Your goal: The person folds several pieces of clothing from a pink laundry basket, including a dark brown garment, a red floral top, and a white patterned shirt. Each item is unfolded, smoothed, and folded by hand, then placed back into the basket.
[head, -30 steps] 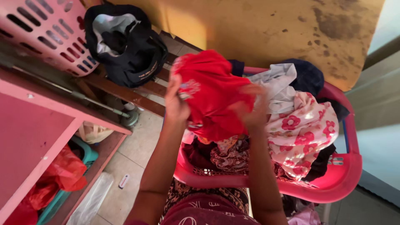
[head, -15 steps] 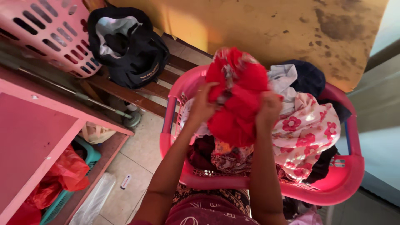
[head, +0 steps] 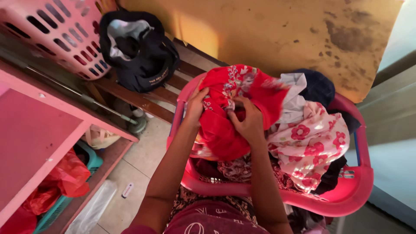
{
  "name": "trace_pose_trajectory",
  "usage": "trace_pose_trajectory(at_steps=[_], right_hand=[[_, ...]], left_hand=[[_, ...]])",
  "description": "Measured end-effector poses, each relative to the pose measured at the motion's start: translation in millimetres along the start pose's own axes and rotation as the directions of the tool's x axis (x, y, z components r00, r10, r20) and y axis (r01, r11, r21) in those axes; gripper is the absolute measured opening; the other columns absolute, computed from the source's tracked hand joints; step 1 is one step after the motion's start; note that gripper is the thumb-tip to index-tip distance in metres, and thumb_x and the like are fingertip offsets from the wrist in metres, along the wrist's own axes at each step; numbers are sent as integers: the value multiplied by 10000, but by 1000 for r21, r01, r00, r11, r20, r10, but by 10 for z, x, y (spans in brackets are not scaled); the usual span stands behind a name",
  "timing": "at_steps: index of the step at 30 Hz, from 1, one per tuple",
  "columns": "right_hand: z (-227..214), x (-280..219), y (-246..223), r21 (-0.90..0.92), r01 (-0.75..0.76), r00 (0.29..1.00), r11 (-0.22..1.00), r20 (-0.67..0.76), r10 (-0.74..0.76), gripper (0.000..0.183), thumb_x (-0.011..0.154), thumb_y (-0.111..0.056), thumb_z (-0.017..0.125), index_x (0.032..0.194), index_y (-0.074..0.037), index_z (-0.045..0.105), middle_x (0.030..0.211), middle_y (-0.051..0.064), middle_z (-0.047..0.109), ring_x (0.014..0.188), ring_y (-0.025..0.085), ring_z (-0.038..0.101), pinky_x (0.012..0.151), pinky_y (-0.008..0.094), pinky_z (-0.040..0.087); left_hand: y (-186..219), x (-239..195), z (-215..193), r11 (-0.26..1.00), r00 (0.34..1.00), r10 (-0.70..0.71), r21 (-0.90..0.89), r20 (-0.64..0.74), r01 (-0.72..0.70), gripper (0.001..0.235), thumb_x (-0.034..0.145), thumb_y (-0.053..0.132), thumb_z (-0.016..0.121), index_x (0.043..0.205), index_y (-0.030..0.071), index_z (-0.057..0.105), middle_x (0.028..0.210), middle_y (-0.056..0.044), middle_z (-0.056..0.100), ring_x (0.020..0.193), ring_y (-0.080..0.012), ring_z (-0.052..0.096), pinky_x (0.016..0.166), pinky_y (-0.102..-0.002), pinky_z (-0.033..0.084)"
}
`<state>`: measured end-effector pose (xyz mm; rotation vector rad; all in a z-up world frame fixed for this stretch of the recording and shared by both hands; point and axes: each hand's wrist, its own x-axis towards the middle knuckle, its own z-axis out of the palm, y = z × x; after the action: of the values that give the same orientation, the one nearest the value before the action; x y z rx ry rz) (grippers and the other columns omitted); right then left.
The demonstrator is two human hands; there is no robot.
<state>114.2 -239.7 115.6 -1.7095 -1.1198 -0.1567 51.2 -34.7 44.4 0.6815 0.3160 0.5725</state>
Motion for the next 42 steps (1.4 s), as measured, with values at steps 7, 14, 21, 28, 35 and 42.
trace_pose_trajectory(at_steps=[7, 14, 21, 28, 35, 42], right_hand=[[-259, 28, 1, 87, -236, 969, 968, -56, 241, 110, 991, -110, 655, 1063, -32, 681, 808, 98, 719, 658, 231, 722, 607, 343, 536], [-1100, -7, -86, -454, -39, 996, 890, -88, -1, 133, 901, -53, 663, 1005, -60, 746, 769, 137, 662, 677, 286, 635, 644, 401, 470], [-1964, -399, 189, 429, 50, 813, 902, -542, 212, 78, 1138, -46, 580, 1137, -1, 644, 1062, 107, 709, 936, 176, 691, 870, 313, 564], [-1169, -82, -18, 167, 8, 950, 986, -309, 44, 214, 1055, -92, 601, 1190, 73, 582, 1081, 109, 598, 997, 183, 572, 931, 326, 480], [-707, 27, -768, 372, 273, 943, 887, -286, -171, 332, 1012, -93, 723, 1287, -87, 536, 1266, 18, 607, 1162, 154, 625, 1068, 326, 568], [-721, -244, -252, -17, -199, 924, 980, 330, 193, 543, 757, -153, 836, 1215, -75, 555, 1152, 132, 680, 1088, 274, 667, 902, 360, 560]], left_hand=[[291, -424, 224, 662, 971, -173, 749, 167, -11, 1265, 925, 55, 747, 1814, 264, -128, 1140, -334, 622, 928, -380, 644, 945, -471, 590], [395, -519, 46, 244, 943, -26, 917, 332, -316, 852, 780, -187, 566, 1536, 162, 382, 1176, -150, 725, 1144, -265, 664, 958, -375, 519], [961, -425, -72, 465, 940, 211, 818, 269, -339, 551, 832, -130, 630, 1344, 65, 570, 1261, -123, 737, 1232, -207, 703, 1034, -336, 552], [412, -945, 756, 112, 624, 209, 616, 753, -780, 1038, 695, 454, 894, 1473, -51, 429, 1449, -256, 519, 1377, -407, 456, 1129, -480, 334], [81, -173, 634, 807, 938, 186, 500, 291, -315, 374, 1094, 405, 589, 963, 61, 656, 826, 43, 586, 781, -110, 515, 729, -307, 420], [1099, -67, 609, 971, 956, -46, -211, 290, 111, 378, 974, 301, 607, 1210, 9, 650, 1148, -132, 733, 1056, -255, 695, 996, -433, 549]])
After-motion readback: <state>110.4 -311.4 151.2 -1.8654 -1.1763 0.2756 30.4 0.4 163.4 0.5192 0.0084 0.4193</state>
